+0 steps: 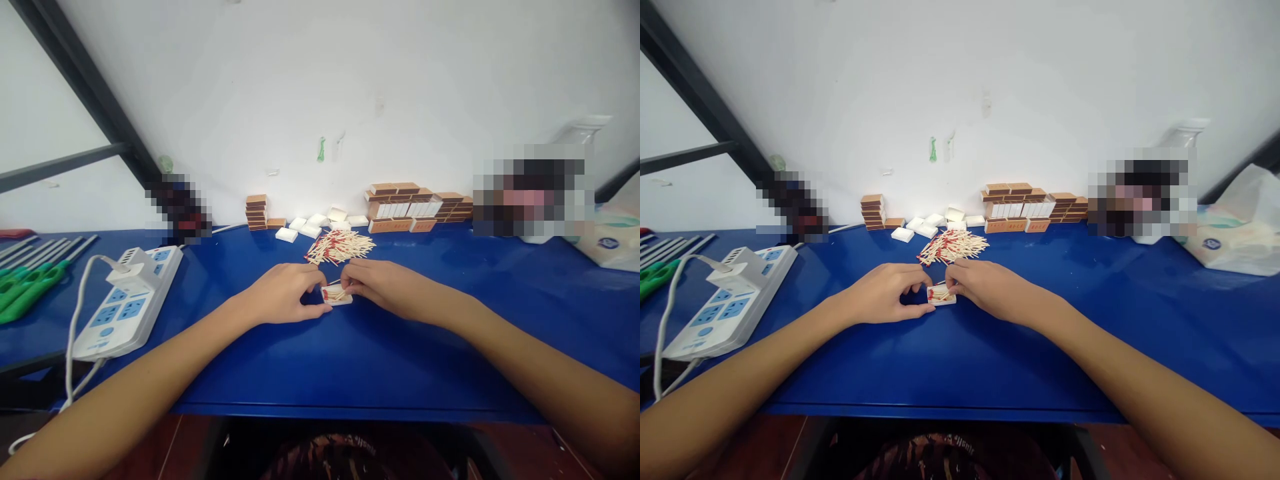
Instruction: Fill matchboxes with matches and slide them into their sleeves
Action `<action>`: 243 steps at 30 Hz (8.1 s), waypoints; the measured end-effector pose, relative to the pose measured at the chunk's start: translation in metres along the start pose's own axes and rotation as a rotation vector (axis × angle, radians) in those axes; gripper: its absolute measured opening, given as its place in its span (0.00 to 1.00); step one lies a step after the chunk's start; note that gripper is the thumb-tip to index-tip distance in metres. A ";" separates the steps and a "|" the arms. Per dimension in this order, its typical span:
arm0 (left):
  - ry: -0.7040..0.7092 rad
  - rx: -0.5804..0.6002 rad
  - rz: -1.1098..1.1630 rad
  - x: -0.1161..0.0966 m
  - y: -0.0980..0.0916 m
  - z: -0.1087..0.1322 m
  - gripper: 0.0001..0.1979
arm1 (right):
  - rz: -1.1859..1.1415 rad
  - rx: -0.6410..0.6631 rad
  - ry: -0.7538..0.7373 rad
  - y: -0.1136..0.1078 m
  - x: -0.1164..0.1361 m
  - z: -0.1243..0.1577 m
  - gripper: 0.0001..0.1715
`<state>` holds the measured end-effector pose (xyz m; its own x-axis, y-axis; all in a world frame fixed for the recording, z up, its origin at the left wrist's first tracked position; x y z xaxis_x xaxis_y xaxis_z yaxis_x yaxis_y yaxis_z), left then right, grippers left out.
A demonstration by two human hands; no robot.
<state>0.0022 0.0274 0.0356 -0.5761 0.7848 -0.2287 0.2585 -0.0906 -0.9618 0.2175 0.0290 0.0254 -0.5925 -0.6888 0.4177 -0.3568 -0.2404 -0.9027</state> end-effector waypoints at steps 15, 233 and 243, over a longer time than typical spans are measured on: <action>-0.011 0.007 -0.005 0.000 0.000 0.000 0.14 | -0.285 -0.108 0.152 -0.009 0.009 -0.002 0.12; -0.029 0.005 -0.052 0.004 0.003 0.001 0.14 | -0.299 -0.238 0.158 0.006 0.011 -0.008 0.13; -0.036 0.012 -0.059 0.003 0.003 0.001 0.14 | -0.123 -0.093 0.065 -0.006 -0.001 -0.005 0.11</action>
<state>0.0002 0.0291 0.0316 -0.6174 0.7666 -0.1766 0.2143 -0.0521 -0.9754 0.2172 0.0347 0.0309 -0.5846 -0.6116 0.5331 -0.4928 -0.2543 -0.8321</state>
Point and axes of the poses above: each hand's wrist, its own z-axis away from the middle knuckle, its own y-axis out of the palm, x = y × z, the point moved 3 cm from there along -z, towards the middle knuckle, and after that the axes turned 2 degrees about -z, right-handed, at the moved point
